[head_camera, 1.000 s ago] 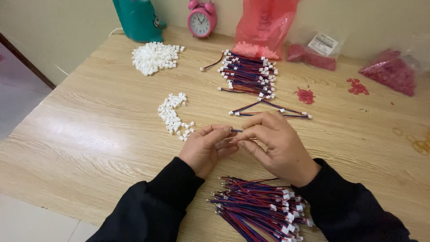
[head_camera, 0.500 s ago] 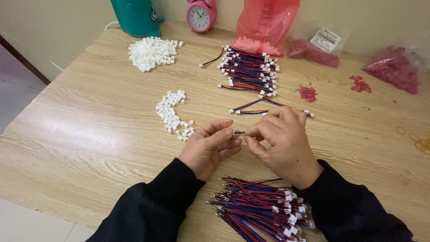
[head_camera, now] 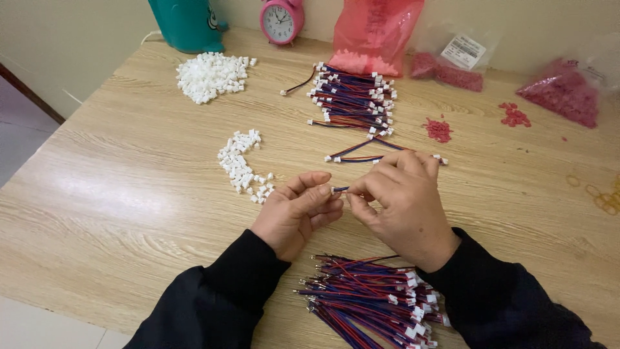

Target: Assembling electronic wire connectors by inserting wire terminals into plastic housings.

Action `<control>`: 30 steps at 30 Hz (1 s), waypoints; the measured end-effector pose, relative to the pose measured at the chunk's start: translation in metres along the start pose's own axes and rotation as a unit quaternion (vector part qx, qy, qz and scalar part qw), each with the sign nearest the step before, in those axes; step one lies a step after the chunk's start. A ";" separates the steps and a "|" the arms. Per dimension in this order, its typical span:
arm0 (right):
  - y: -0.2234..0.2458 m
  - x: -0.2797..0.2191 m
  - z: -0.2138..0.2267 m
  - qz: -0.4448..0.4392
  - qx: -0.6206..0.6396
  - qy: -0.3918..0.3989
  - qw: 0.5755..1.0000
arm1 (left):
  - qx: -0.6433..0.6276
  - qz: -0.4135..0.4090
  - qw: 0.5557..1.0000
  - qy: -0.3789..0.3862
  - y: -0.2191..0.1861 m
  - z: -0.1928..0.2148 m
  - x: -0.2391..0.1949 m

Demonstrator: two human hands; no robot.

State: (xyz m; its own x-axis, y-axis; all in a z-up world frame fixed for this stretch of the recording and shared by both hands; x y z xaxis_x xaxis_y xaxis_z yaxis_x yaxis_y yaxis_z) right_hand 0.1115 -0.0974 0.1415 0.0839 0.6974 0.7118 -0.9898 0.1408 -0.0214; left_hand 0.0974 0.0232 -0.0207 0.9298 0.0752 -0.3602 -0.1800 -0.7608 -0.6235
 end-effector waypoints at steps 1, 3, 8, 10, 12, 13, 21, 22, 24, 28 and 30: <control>0.000 0.001 0.001 -0.001 0.000 0.000 1.000 | 0.000 0.001 1.000 0.000 0.000 -0.001 -0.001; 0.004 0.004 0.003 0.014 -0.013 0.009 1.000 | 0.021 -0.017 1.000 -0.005 -0.003 -0.003 -0.004; 0.007 0.004 0.002 0.010 -0.002 0.002 1.000 | 0.055 -0.043 0.997 -0.012 -0.005 -0.001 -0.001; 0.007 0.004 0.001 0.005 0.002 0.006 1.000 | 0.057 -0.046 0.997 -0.013 -0.003 0.000 0.001; 0.007 0.004 -0.003 0.003 0.007 0.014 1.000 | 0.059 -0.047 0.997 -0.017 -0.001 0.002 0.004; 0.005 0.001 -0.007 0.002 0.008 0.014 1.000 | 0.060 -0.046 0.997 -0.018 -0.001 0.003 0.005; -0.073 -0.031 -0.044 -0.053 0.064 0.059 0.995 | 0.192 -0.099 0.974 -0.064 -0.019 -0.004 -0.002; -0.074 -0.034 -0.040 -0.059 0.064 0.064 0.994 | 0.190 -0.092 0.975 -0.062 -0.013 -0.002 -0.002; -0.089 -0.037 -0.040 -0.112 0.114 0.088 0.983 | 0.258 -0.097 0.959 -0.062 -0.012 -0.005 0.000; -0.098 -0.053 -0.040 -0.094 0.094 0.123 0.983 | 0.349 -0.123 0.929 -0.030 -0.009 -0.026 -0.016; -0.086 -0.053 -0.032 -0.092 0.089 0.171 0.977 | 0.419 -0.134 0.898 -0.007 -0.006 -0.043 -0.029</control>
State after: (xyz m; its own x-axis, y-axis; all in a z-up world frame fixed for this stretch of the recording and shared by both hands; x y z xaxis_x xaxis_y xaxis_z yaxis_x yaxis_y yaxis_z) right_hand 0.1959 -0.1243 0.0834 0.2656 0.8698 0.4158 -0.9562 0.1826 0.2288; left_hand 0.0853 -0.0023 0.0230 0.9725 0.1966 -0.1249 -0.1347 0.0372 -0.9902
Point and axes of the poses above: each hand's wrist, its own x-axis towards the middle knuckle, its own z-axis out of the back of the hand, y = z × x, the point moved 10 cm from there along x, towards the middle knuckle, and after that the axes turned 14 degrees about z, right-handed, at the moved point
